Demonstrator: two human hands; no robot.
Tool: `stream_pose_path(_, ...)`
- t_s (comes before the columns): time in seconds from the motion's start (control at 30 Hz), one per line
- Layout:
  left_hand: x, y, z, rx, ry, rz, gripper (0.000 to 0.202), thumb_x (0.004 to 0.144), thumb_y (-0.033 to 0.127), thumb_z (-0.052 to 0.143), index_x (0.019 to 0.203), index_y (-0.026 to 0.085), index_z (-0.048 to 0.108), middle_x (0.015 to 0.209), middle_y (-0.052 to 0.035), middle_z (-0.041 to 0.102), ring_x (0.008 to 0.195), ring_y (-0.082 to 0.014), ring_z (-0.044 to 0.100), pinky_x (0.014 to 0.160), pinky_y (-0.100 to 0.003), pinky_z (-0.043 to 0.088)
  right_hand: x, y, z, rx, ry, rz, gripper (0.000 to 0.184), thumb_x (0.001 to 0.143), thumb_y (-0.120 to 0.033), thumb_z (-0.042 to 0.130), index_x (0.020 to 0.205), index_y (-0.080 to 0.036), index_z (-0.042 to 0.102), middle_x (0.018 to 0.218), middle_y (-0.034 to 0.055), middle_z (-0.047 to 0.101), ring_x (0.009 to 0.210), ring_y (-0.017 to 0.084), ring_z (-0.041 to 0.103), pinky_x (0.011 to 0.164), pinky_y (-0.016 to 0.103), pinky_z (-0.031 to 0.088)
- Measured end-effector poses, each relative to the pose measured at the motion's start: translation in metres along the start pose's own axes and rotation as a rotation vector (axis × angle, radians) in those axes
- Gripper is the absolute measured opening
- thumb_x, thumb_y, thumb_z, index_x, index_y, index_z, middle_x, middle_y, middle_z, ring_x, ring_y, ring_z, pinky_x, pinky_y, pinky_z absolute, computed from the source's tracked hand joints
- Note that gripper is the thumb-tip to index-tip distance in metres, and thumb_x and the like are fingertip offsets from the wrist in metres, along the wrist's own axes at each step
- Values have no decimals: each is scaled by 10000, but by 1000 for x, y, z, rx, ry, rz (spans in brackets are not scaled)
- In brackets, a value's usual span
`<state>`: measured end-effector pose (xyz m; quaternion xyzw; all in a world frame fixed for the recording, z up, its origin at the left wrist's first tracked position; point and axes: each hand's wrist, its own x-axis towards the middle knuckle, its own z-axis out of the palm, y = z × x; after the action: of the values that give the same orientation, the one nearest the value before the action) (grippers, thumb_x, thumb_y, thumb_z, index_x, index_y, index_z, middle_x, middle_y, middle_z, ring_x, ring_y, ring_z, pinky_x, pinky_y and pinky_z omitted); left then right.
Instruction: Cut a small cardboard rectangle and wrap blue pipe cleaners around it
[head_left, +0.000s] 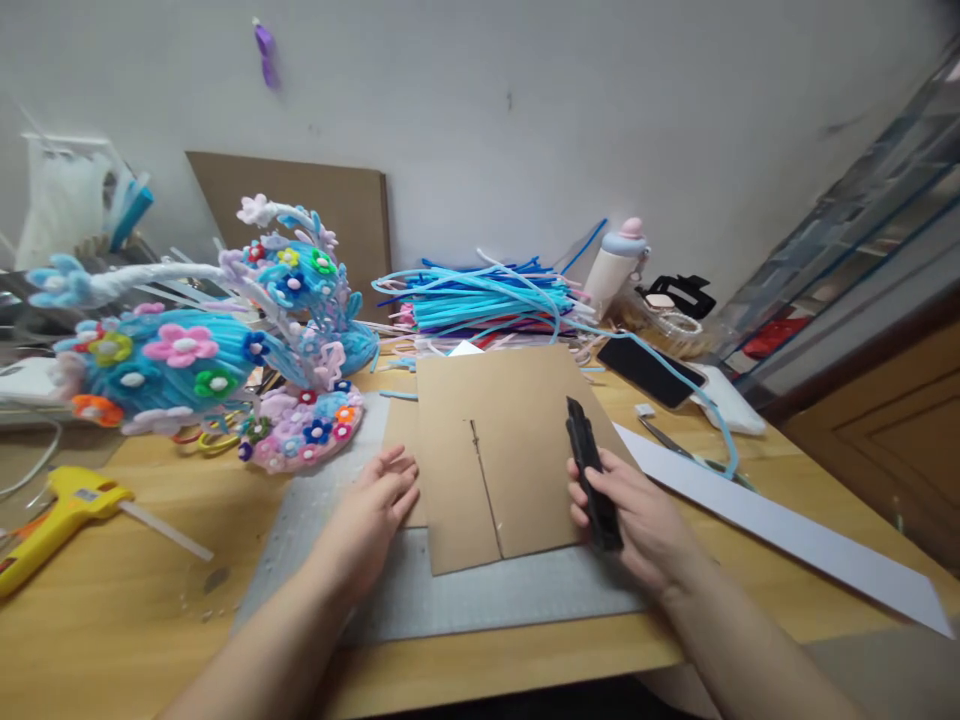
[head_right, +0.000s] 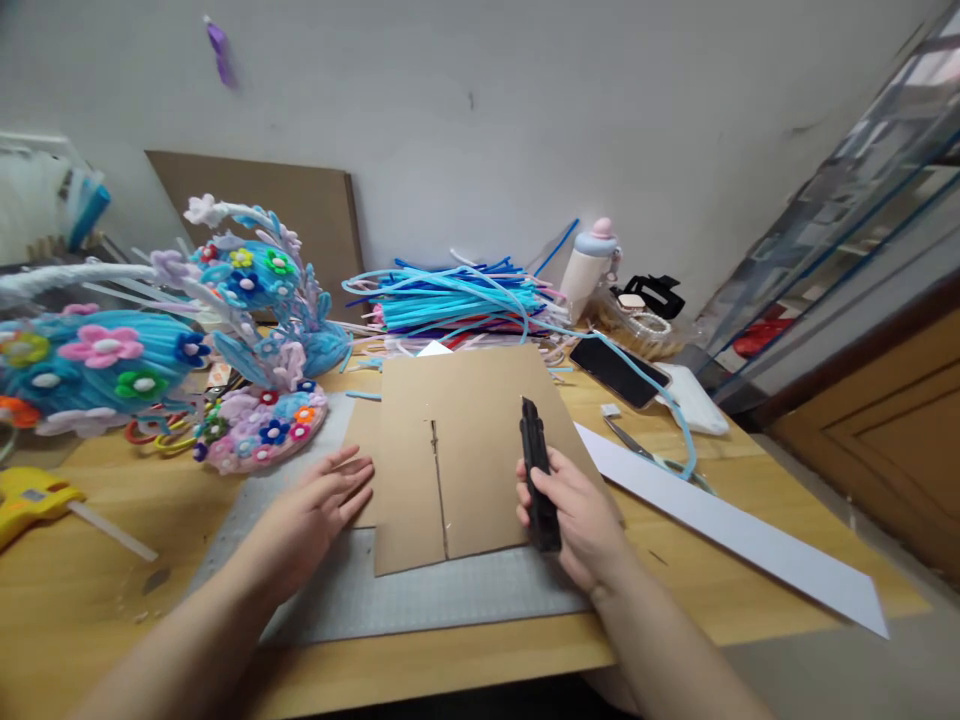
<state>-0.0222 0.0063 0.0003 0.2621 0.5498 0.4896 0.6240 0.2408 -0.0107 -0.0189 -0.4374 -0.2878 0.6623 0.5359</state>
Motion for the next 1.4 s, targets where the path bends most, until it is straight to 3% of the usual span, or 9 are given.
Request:
stream_pose_path(0.1, 1, 3, 5, -39, -19, -52, 463, 740, 148, 571, 1181, 159, 431, 1124, -137, 607, 990, -162, 615, 840, -263, 486, 18, 6, 1, 12, -36, 4, 233, 740, -233, 679, 933, -216, 549, 848, -11, 556, 602, 77, 516, 525, 217, 451)
stream_pose_path(0.17, 7, 2, 10, 157, -95, -38, 392, 787, 256, 554, 1154, 162, 454, 930, -91, 661, 766, -138, 650, 644, -231, 508, 23, 10, 4, -36, -17, 7, 245, 749, -257, 669, 952, -219, 537, 809, -16, 561, 580, 79, 526, 524, 220, 451)
stream_pose_path(0.27, 15, -7, 17, 472, -211, -39, 314, 789, 413, 549, 944, 142, 586, 607, -23, 622, 470, -124, 565, 380, -195, 368, 23, 16, 14, -144, -3, 29, 288, 753, -278, 660, 988, -218, 504, 779, -14, 577, 561, 94, 563, 522, 235, 462)
stream_pose_path(0.4, 18, -20, 21, 629, -200, -31, 267, 760, 396, 581, 837, 144, 627, 574, -23, 638, 448, -141, 575, 373, -205, 367, 24, 25, 31, -101, -52, 49, 351, 739, -281, 652, 1033, -212, 472, 900, 36, 606, 692, 160, 645, 571, 288, 513)
stream_pose_path(0.6, 5, -20, 13, 791, -170, -87, 344, 790, 443, 510, 669, 132, 594, 391, -17, 560, 266, -139, 461, 286, -224, 251, 32, 31, 39, -113, 63, 80, 380, 742, -259, 637, 1064, -183, 452, 854, 58, 635, 806, 200, 675, 711, 324, 547)
stream_pose_path(0.77, 1, -21, -3, 810, -146, -69, 361, 805, 484, 470, 742, 142, 567, 405, -7, 561, 284, -138, 477, 296, -215, 274, 32, 31, 38, -124, 62, 78, 341, 764, -237, 607, 1065, -184, 456, 845, 57, 637, 822, 200, 676, 687, 310, 553)
stream_pose_path(0.97, -13, -24, -24, 602, -247, 2, 394, 757, 561, 527, 736, 169, 508, 492, 25, 562, 293, -76, 417, 304, -189, 286, 26, 28, 38, -136, -21, 66, 317, 776, -220, 614, 1057, -186, 472, 863, 50, 618, 850, 200, 659, 664, 308, 554)
stream_pose_path(1.2, -33, -28, -28, 446, -303, -14, 491, 702, 644, 550, 711, 154, 521, 504, 25, 567, 264, -24, 338, 289, -165, 190, 18, 20, 25, -110, -302, 55, 202, 840, -278, 569, 1005, -162, 573, 742, 7, 578, 470, 42, 456, 418, 159, 364)
stream_pose_path(1.4, -37, -32, -32, 397, -321, -29, 460, 754, 616, 518, 773, 157, 510, 522, 25, 580, 288, -33, 391, 298, -152, 246, 6, 13, 32, 94, -229, 15, 315, 734, -189, 683, 1037, -212, 603, 1041, 41, 576, 712, 87, 539, 633, 216, 474)
